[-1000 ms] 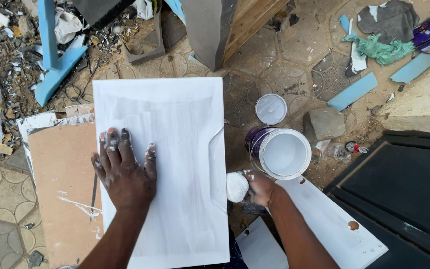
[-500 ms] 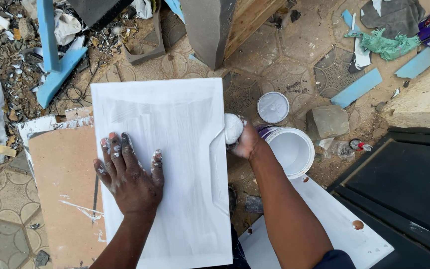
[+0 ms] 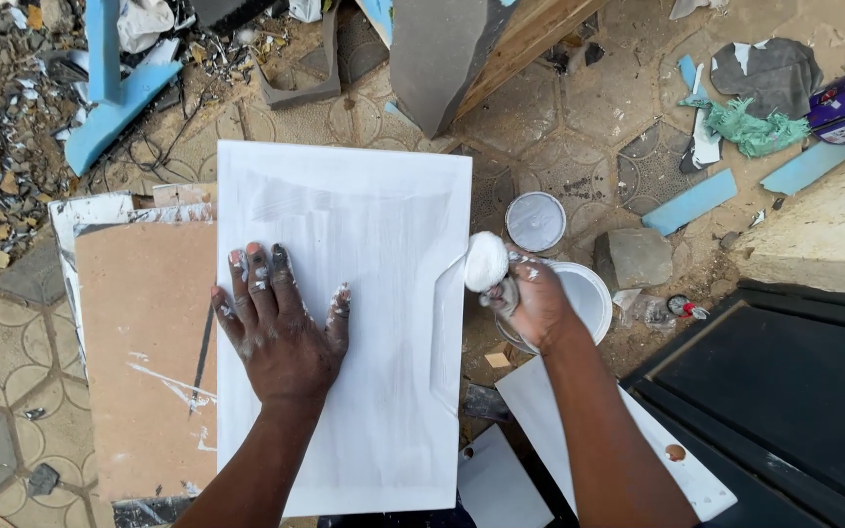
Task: Applying white paint to flat furniture panels using a cloth applicator in an outdoor workshop.
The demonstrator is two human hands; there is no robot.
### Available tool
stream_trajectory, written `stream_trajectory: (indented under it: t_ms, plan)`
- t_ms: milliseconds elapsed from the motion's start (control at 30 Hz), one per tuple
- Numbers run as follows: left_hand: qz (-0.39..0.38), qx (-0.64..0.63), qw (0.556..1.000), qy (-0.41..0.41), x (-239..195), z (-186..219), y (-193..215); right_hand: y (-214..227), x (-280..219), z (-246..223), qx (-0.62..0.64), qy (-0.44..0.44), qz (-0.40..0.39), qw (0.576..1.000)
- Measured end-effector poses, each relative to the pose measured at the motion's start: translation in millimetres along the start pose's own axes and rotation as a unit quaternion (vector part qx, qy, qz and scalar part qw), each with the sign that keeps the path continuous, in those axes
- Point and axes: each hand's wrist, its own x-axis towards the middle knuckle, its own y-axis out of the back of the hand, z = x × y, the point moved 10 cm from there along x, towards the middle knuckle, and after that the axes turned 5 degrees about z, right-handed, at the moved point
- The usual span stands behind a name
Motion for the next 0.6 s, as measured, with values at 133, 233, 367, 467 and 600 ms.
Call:
stream_trajectory:
  t_ms: [133, 233, 367, 467, 600]
  plan:
    - [-0.002, -0.011, 1.0, 0.012, 2.4, -2.3, -0.1, -45.1, -92.3, -85.6, -0.3, 0.234, 0.101, 0.919]
    - [-0.017, -0.017, 0.999, 0.022, 2.1, -3.3, -0.4, -81.1, -121.8, -82.4, -0.583, 0.334, 0.079, 0.737]
    - [-0.035, -0.02, 0.999, 0.033, 0.9, -5.5, -0.5, -135.8, -204.8, -3.6, -0.758, 0.502, -0.07, 0.412]
    - [-0.034, -0.022, 0.999, 0.028, 0.9, -6.6, 0.2, -145.0, -209.9, 4.9, -0.746, 0.574, -0.09, 0.326]
    - [-0.038, -0.019, 0.999, 0.031, -0.8, -9.4, -0.7, -161.9, -180.4, -36.7, -0.748, 0.562, 0.026, 0.353]
